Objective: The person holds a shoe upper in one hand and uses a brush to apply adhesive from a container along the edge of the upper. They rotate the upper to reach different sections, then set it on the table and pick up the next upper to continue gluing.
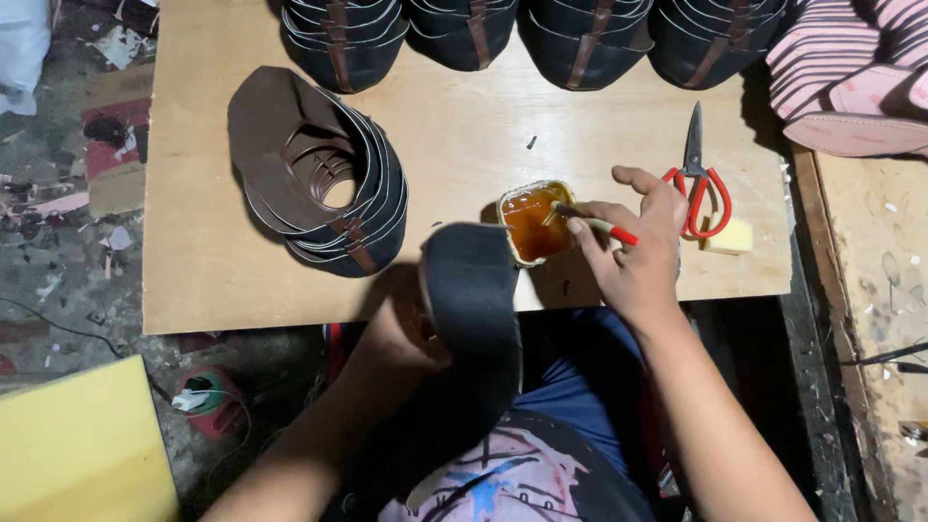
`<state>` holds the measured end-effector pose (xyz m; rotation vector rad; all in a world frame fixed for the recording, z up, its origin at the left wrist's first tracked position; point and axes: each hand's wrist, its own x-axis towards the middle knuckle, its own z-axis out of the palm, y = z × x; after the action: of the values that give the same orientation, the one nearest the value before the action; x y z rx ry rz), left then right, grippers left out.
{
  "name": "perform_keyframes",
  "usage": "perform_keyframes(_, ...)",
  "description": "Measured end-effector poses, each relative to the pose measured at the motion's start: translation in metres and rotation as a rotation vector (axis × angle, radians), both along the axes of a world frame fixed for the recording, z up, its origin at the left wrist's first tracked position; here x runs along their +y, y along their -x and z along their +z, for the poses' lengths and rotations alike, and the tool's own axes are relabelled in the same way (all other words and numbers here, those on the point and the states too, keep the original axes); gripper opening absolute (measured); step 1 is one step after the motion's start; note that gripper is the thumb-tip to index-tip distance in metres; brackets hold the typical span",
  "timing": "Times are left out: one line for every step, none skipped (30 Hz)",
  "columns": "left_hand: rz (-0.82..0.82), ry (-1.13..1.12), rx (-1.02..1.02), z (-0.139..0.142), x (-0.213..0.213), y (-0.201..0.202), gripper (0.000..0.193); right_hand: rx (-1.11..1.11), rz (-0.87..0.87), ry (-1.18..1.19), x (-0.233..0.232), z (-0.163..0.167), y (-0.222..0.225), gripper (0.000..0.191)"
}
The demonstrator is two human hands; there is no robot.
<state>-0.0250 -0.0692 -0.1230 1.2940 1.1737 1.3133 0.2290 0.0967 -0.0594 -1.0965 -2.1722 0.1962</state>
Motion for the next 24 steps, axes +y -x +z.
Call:
perform_keyframes(0.006,-0.004,-0.010,-0.005,0.003,0.001,0.059,0.075,0.024,0.207,-0.005,0.003,-0.002,0.018)
perform_keyframes(0.003,-0.044,0.063,-0.008,0.004,0.006,0.060,0.149,0.050,0.411,-0.008,0.005,-0.005,0.018)
perform_keyframes(0.013,-0.112,0.182,-0.011,0.007,0.008,0.060,0.223,0.080,0.617,-0.011,0.007,-0.007,0.017)
perform_keyframes(0.059,-0.266,0.519,-0.012,0.006,0.009,0.059,0.228,0.096,0.497,-0.017,0.007,-0.009,0.018)
perform_keyframes(0.036,-0.181,0.457,-0.012,0.006,0.009,0.058,0.232,0.113,0.376,-0.022,0.007,-0.011,0.018)
perform_keyframes(0.014,-0.095,0.395,-0.012,0.006,0.008,0.057,0.235,0.131,0.257,-0.027,0.006,-0.013,0.019)
perform_keyframes(-0.008,-0.009,0.331,-0.010,0.005,0.007,0.056,0.259,0.056,0.419,-0.030,0.004,-0.014,0.019)
perform_keyframes(0.010,0.035,0.212,-0.008,0.007,0.004,0.047,0.283,-0.017,0.580,-0.031,0.001,-0.012,0.020)
perform_keyframes(0.024,0.070,0.111,-0.006,0.010,0.001,0.046,0.306,-0.089,0.739,-0.033,-0.001,-0.012,0.020)
perform_keyframes(0.032,0.083,0.051,-0.003,0.011,-0.001,0.046,0.367,-0.087,0.778,-0.036,-0.002,-0.013,0.020)
perform_keyframes(0.042,0.090,0.022,0.000,0.016,-0.004,0.045,0.426,-0.086,0.818,-0.040,-0.003,-0.014,0.019)
perform_keyframes(0.039,0.091,-0.010,0.002,0.020,-0.006,0.045,0.485,-0.086,0.858,-0.043,-0.004,-0.014,0.018)
perform_keyframes(0.034,0.093,-0.031,0.005,0.025,-0.009,0.045,0.527,-0.018,0.821,-0.046,-0.005,-0.014,0.018)
perform_keyframes(0.020,0.100,-0.026,0.007,0.027,-0.010,0.044,0.569,0.048,0.784,-0.051,-0.006,-0.012,0.018)
perform_keyframes(0.006,0.106,-0.031,0.010,0.029,-0.012,0.044,0.610,0.113,0.745,-0.055,-0.008,-0.009,0.019)
perform_keyframes(-0.006,0.110,-0.028,0.012,0.031,-0.013,0.044,0.633,0.120,0.753,-0.056,-0.010,-0.005,0.019)
perform_keyframes(-0.012,0.108,-0.023,0.014,0.031,-0.014,0.043,0.656,0.130,0.762,-0.057,-0.011,-0.001,0.019)
perform_keyframes(-0.016,0.107,-0.019,0.015,0.032,-0.015,0.043,0.678,0.138,0.774,-0.058,-0.012,0.002,0.020)
perform_keyframes(-0.017,0.107,-0.014,0.016,0.031,-0.016,0.043,0.633,0.169,0.727,-0.058,-0.012,0.004,0.019)
perform_keyframes(-0.017,0.104,-0.010,0.016,0.031,-0.016,0.042,0.587,0.201,0.680,-0.058,-0.012,0.006,0.019)
perform_keyframes(-0.017,0.100,-0.005,0.017,0.030,-0.017,0.042,0.541,0.231,0.633,-0.058,-0.011,0.007,0.018)
perform_keyframes(-0.013,0.095,-0.006,0.017,0.030,-0.017,0.042,0.561,0.247,0.645,-0.057,-0.009,0.007,0.018)
perform_keyframes(-0.008,0.089,-0.009,0.016,0.030,-0.017,0.041,0.582,0.264,0.655,-0.057,-0.007,0.007,0.018)
perform_keyframes(-0.008,0.081,-0.005,0.016,0.030,-0.018,0.041,0.602,0.279,0.666,-0.057,-0.003,0.006,0.018)
